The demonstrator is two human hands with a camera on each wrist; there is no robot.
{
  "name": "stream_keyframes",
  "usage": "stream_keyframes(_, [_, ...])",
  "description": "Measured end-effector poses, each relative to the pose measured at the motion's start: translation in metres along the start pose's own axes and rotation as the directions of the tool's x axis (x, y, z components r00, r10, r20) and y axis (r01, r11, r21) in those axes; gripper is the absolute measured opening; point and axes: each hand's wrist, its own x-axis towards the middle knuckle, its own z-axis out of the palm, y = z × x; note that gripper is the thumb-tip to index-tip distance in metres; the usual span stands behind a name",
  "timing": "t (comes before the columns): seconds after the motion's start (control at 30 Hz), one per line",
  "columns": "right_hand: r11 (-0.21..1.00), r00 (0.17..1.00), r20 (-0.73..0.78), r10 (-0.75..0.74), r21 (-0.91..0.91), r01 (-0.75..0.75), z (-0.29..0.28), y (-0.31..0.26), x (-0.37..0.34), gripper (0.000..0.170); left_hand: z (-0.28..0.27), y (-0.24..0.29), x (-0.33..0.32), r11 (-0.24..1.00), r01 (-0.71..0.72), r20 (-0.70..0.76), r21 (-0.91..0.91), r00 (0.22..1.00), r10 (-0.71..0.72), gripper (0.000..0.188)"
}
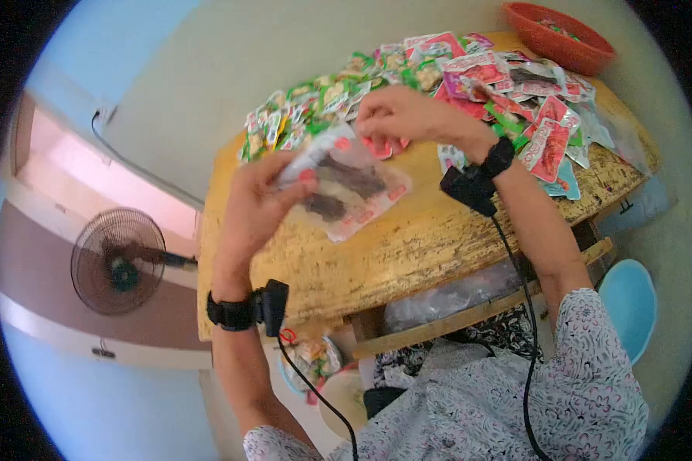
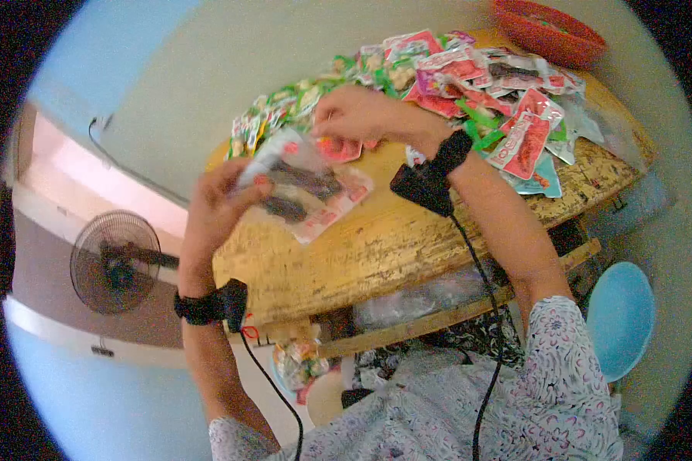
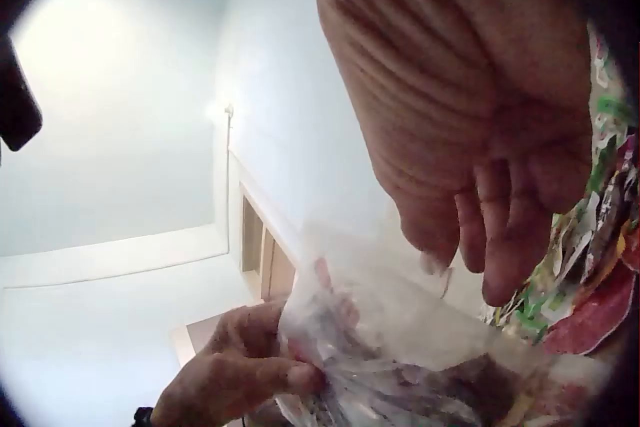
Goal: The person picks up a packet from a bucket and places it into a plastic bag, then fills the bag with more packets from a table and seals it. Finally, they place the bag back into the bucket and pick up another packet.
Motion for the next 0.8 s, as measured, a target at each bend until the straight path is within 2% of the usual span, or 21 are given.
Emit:
stream_keyframes(0.07, [1.000, 0.999, -0.034, 0.000, -0.001, 0.000, 0.002, -0.012, -0.003, 0.022, -0.017, 0.014, -0.025, 0.986, 0.143, -0.092, -0.091, 0.984, -0.151, 0.030])
stream_keyframes(0.1, [0.999, 1.000, 0.019, 0.022, -0.035, -0.021, 0.012, -0.004, -0.007, 0.026, -0.005, -0.009, -0.058, 0.947, 0.199, -0.137, -0.252, 0.961, -0.239, 0.027])
stream_keyframes(0.13, [0.999, 0.999, 0.013, -0.041, -0.006, 0.041, 0.017, -0.004, -0.002, 0.031, -0.023, -0.021, -0.075, 0.956, 0.224, -0.218, -0.190, 0.940, -0.264, 0.026])
stream_keyframes(0.17, [0.993, 0.999, -0.028, 0.039, -0.107, -0.041, 0.027, -0.015, 0.001, 0.029, -0.044, -0.032, -0.097, 0.957, 0.266, -0.292, -0.113, 0.912, -0.288, 0.026])
stream_keyframes(0.2, [0.970, 0.991, -0.073, 0.110, -0.210, -0.123, 0.036, -0.028, 0.003, 0.027, -0.057, -0.039, -0.121, 0.961, 0.234, -0.375, -0.148, 0.886, -0.274, 0.026])
stream_keyframes(0.27, [0.999, 0.999, 0.012, -0.050, -0.016, 0.050, 0.045, -0.055, -0.011, 0.024, -0.072, -0.060, -0.174, 0.946, 0.132, -0.479, -0.295, 0.836, -0.266, 0.026])
stream_keyframes(0.33, [0.978, 0.991, -0.109, 0.081, -0.185, -0.100, 0.067, -0.068, -0.012, 0.017, -0.079, -0.066, -0.233, 0.913, 0.283, -0.596, -0.293, 0.693, -0.406, 0.027])
stream_keyframes(0.37, [0.976, 0.998, -0.027, 0.060, -0.207, -0.065, 0.065, -0.054, -0.007, 0.020, -0.082, -0.070, -0.256, 0.889, 0.344, -0.641, -0.303, 0.616, -0.457, 0.027])
stream_keyframes(0.4, [0.973, 0.998, 0.046, 0.031, -0.230, -0.019, 0.054, -0.033, -0.004, 0.023, -0.090, -0.086, -0.290, 0.837, 0.462, -0.620, -0.293, 0.575, -0.534, 0.029])
stream_keyframes(0.43, [0.960, 0.995, 0.099, -0.011, -0.277, 0.038, 0.042, -0.034, 0.001, 0.027, -0.090, -0.092, -0.314, 0.832, 0.456, -0.665, -0.315, 0.519, -0.536, 0.028])
stream_keyframes(0.53, [0.959, 0.996, 0.090, -0.007, -0.283, 0.032, 0.068, -0.042, 0.001, 0.026, -0.075, -0.127, -0.424, 0.786, 0.401, -0.708, -0.471, 0.360, -0.608, 0.023])
stream_keyframes(0.6, [0.952, 0.990, 0.138, -0.034, -0.296, 0.074, 0.088, -0.043, -0.004, 0.027, -0.055, -0.120, -0.473, 0.674, 0.532, -0.670, -0.512, 0.243, -0.701, 0.021])
stream_keyframes(0.7, [0.931, 0.974, 0.222, 0.042, -0.363, 0.043, 0.082, -0.044, -0.005, 0.025, -0.006, -0.120, -0.518, 0.460, 0.670, -0.587, -0.583, 0.044, -0.808, 0.023])
stream_keyframes(0.8, [0.921, 0.968, 0.228, 0.100, -0.390, -0.003, 0.096, -0.056, -0.015, 0.024, 0.066, -0.145, -0.564, 0.271, 0.811, -0.533, -0.519, -0.059, -0.844, 0.024])
